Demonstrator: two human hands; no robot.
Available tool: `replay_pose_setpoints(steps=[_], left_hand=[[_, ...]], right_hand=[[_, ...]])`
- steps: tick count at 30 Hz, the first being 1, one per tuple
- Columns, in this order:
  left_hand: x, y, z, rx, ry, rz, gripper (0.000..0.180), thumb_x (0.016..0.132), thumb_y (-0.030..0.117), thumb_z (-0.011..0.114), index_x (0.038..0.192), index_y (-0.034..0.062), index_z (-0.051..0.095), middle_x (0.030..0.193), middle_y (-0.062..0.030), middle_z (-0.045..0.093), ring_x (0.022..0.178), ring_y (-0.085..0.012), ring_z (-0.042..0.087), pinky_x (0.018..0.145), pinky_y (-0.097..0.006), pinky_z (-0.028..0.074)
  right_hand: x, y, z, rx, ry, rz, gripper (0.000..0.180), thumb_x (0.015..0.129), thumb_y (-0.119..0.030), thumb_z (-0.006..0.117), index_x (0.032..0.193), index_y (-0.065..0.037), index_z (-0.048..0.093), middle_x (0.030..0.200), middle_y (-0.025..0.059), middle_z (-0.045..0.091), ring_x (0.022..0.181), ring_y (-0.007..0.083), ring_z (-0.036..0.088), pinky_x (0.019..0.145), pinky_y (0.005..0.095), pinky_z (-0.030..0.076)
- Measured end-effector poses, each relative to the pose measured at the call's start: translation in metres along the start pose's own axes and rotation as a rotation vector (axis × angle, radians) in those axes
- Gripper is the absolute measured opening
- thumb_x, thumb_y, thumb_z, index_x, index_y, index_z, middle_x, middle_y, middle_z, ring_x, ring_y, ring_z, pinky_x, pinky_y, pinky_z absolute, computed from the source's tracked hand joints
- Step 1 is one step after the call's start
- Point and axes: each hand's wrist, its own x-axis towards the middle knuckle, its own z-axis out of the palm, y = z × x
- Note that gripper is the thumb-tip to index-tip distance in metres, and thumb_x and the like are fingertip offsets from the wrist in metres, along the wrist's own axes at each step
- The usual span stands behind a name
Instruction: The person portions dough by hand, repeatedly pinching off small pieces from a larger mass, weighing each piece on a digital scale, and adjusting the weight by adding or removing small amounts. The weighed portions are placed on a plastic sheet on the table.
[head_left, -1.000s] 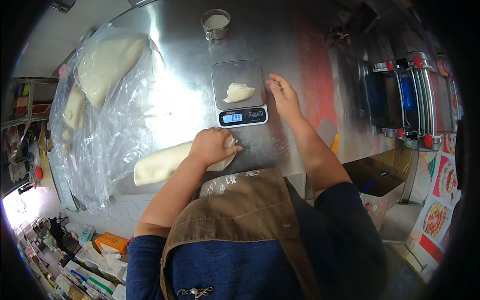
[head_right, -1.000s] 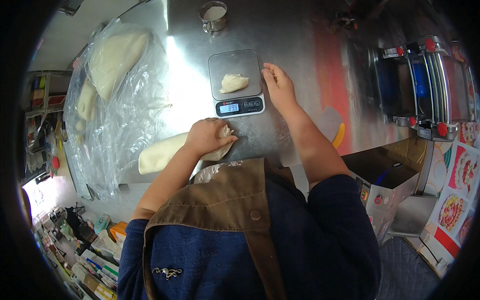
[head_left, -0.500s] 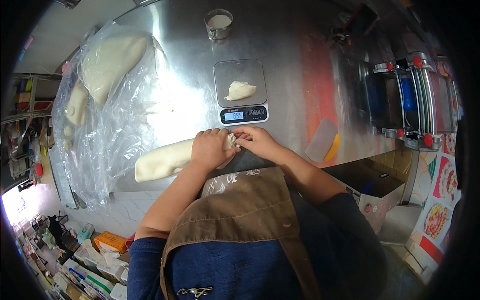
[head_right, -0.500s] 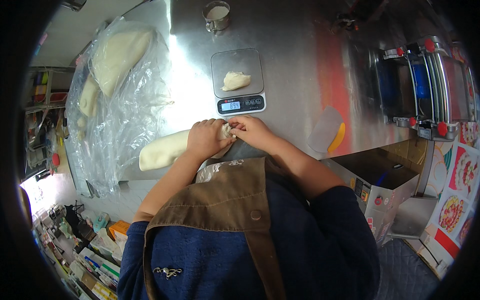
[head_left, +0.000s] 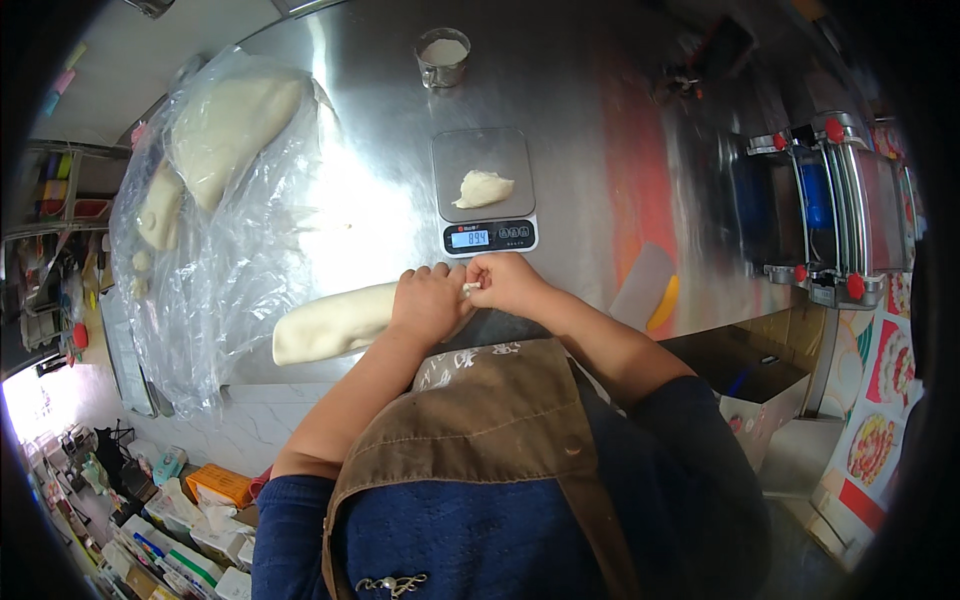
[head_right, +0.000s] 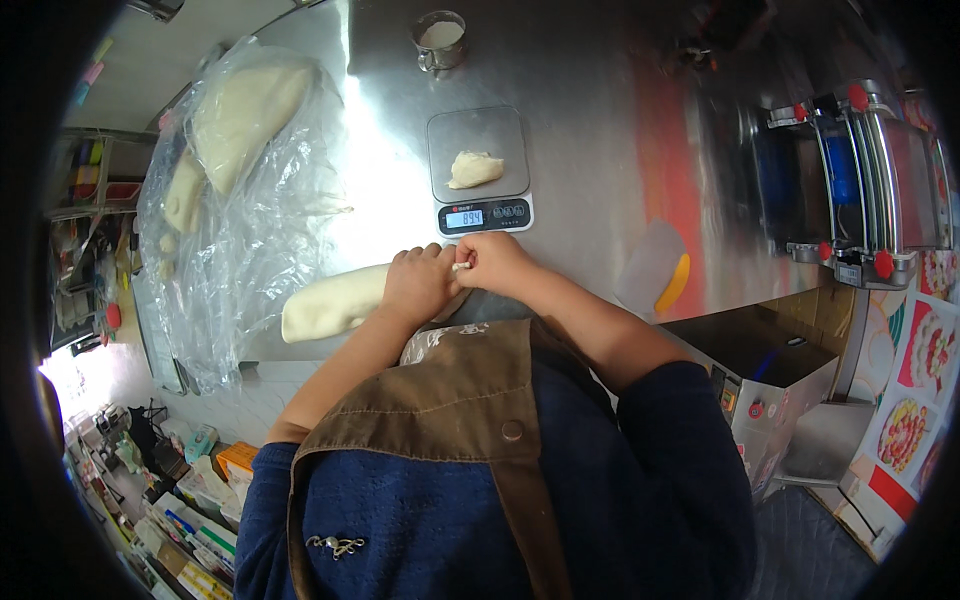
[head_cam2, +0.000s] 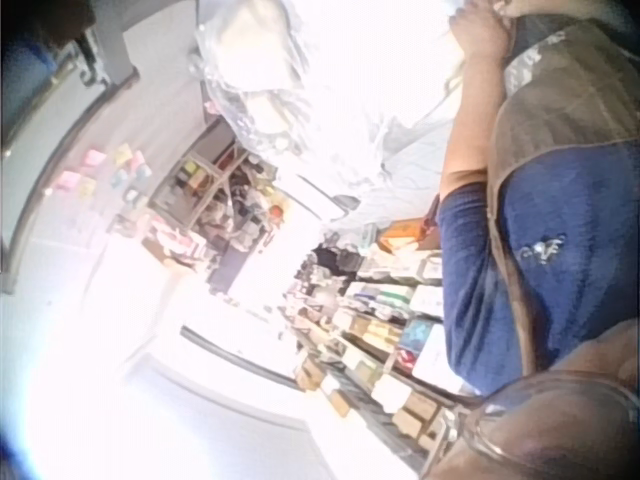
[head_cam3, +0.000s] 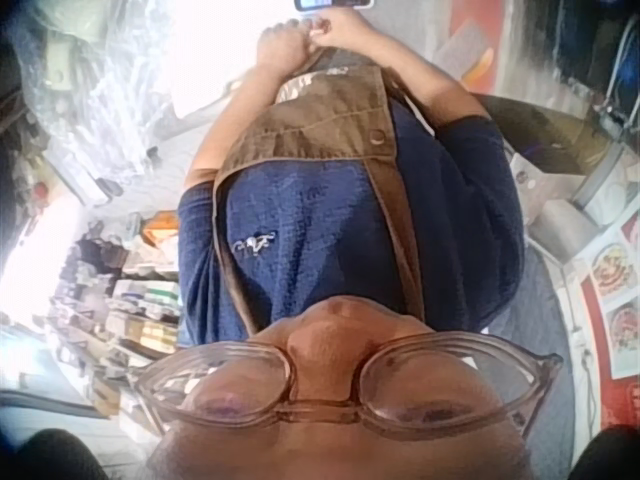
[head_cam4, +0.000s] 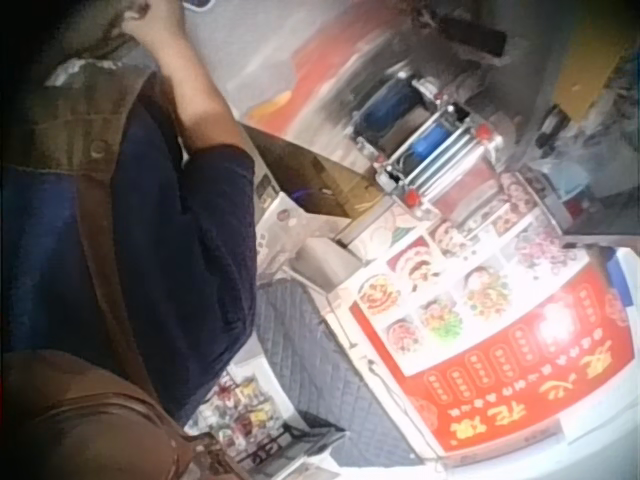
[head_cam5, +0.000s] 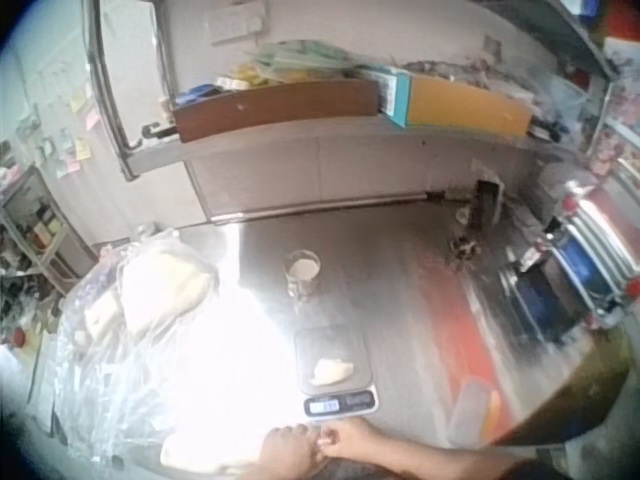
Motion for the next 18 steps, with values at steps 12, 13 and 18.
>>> replay_pose_setpoints(steps=[12,13,18], left_hand=[[0.007,-0.004,-0.006,-0.08,-0.012,-0.054,0.045,0.09,0.052,0.057,0.099,0.0075,0.063,0.096,-0.0108,0.068,0.092,-0.0293,0.066,0.08,-0.041,0.05],[0.005,-0.005,-0.006,-0.074,0.012,-0.044,0.046,0.09,0.052,0.057,0.099,0.0073,0.063,0.096,-0.0109,0.068,0.092,-0.0291,0.066,0.08,-0.041,0.05],[0.003,-0.004,-0.005,-0.081,0.041,-0.043,0.046,0.09,0.052,0.058,0.097,0.0064,0.063,0.096,-0.0113,0.068,0.092,-0.0284,0.066,0.082,-0.041,0.05]], right_hand=[[0.042,-0.037,-0.074,-0.301,0.494,-0.165,0.013,0.085,-0.013,0.072,0.091,-0.003,0.066,0.082,0.0066,0.066,0.076,0.0166,0.063,0.07,0.0293,0.052],[0.046,-0.036,-0.072,-0.401,0.495,-0.194,0.014,0.084,-0.014,0.072,0.092,-0.003,0.067,0.082,0.0075,0.065,0.076,0.0194,0.064,0.071,0.031,0.052],[0.053,-0.03,-0.066,-0.59,0.602,-0.394,0.012,0.083,-0.016,0.071,0.09,-0.006,0.073,0.086,0.0082,0.062,0.083,0.0268,0.06,0.077,0.0358,0.049]])
